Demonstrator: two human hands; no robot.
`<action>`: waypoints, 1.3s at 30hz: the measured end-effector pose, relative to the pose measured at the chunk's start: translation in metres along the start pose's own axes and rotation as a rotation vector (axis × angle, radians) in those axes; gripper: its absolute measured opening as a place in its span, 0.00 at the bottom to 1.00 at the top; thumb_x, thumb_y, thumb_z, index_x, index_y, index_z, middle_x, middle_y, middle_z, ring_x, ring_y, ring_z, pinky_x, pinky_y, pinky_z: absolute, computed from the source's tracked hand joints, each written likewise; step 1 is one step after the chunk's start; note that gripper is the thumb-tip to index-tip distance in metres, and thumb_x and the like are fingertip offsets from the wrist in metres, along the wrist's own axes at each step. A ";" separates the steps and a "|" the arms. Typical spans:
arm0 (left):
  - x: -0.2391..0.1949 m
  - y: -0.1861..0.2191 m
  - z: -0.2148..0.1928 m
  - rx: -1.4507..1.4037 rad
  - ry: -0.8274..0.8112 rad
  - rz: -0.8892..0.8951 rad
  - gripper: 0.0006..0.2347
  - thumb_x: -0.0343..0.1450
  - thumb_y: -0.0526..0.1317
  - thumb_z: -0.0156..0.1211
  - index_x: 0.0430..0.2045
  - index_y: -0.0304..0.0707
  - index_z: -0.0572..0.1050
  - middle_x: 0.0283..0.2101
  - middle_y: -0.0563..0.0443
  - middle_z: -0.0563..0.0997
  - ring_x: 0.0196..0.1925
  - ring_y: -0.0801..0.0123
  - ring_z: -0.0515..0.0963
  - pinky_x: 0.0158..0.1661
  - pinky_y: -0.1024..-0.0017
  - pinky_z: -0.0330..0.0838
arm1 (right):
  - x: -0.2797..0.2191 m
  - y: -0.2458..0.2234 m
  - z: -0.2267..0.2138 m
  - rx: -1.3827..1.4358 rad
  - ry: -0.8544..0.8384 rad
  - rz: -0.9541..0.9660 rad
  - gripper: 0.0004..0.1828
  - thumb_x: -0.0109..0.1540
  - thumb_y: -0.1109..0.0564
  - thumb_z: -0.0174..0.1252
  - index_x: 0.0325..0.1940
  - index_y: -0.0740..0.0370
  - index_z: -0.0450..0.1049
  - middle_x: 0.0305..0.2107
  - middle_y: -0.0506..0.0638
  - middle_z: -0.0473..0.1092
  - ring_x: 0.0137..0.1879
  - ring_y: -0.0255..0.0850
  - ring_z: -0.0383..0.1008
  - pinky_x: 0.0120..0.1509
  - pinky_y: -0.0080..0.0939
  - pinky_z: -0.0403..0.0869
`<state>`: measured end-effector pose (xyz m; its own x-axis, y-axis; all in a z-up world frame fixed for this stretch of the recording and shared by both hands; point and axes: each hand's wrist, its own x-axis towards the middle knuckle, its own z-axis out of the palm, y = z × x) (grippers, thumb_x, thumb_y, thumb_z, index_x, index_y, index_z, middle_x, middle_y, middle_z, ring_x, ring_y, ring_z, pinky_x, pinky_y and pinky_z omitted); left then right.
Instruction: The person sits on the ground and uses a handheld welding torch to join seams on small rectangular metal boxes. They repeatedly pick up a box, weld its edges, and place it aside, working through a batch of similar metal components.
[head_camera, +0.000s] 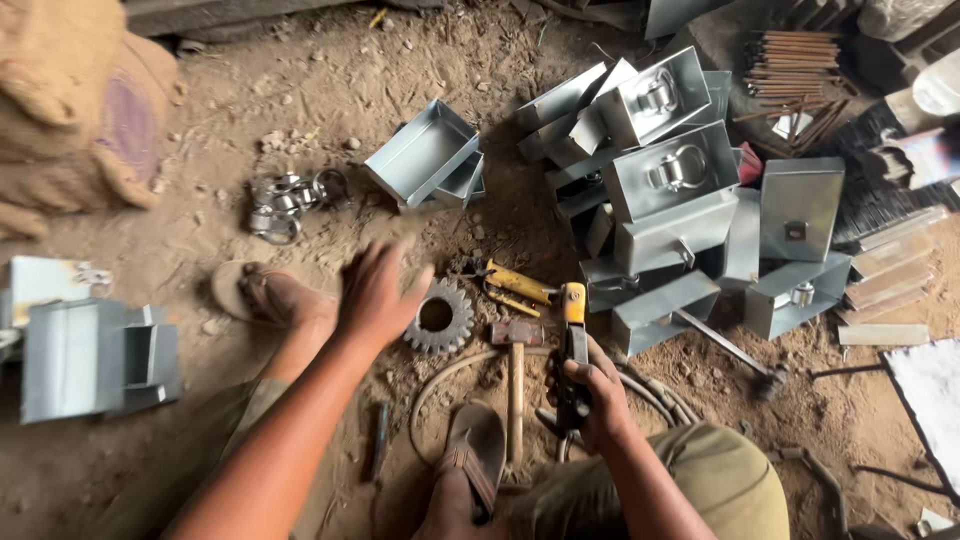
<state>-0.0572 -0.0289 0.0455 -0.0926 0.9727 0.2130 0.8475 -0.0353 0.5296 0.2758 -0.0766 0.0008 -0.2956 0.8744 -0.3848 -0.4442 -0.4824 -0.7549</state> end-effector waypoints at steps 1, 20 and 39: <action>-0.028 -0.004 -0.016 -0.031 -0.009 0.013 0.25 0.70 0.51 0.62 0.59 0.36 0.72 0.58 0.34 0.74 0.60 0.43 0.74 0.57 0.50 0.67 | 0.000 0.006 -0.004 -0.017 -0.053 -0.012 0.31 0.55 0.55 0.56 0.63 0.59 0.65 0.31 0.49 0.71 0.35 0.39 0.72 0.34 0.40 0.74; -0.202 -0.359 -0.210 0.106 0.240 -0.760 0.19 0.68 0.46 0.66 0.49 0.34 0.78 0.53 0.36 0.81 0.57 0.49 0.80 0.58 0.58 0.73 | -0.022 0.031 -0.064 -0.057 0.216 0.052 0.29 0.64 0.48 0.49 0.67 0.62 0.60 0.45 0.62 0.72 0.53 0.55 0.75 0.58 0.54 0.76; -0.119 -0.332 -0.182 0.056 0.229 -0.716 0.14 0.69 0.36 0.53 0.49 0.42 0.76 0.55 0.37 0.79 0.57 0.44 0.77 0.53 0.54 0.73 | -0.019 0.034 -0.040 -0.280 0.370 0.088 0.26 0.65 0.45 0.50 0.60 0.66 0.67 0.40 0.60 0.74 0.47 0.56 0.76 0.52 0.56 0.74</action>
<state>-0.4232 -0.1751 -0.0061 -0.7324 0.6809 0.0009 0.5635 0.6054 0.5620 0.3001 -0.1075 -0.0390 0.0217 0.8154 -0.5785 -0.1711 -0.5671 -0.8057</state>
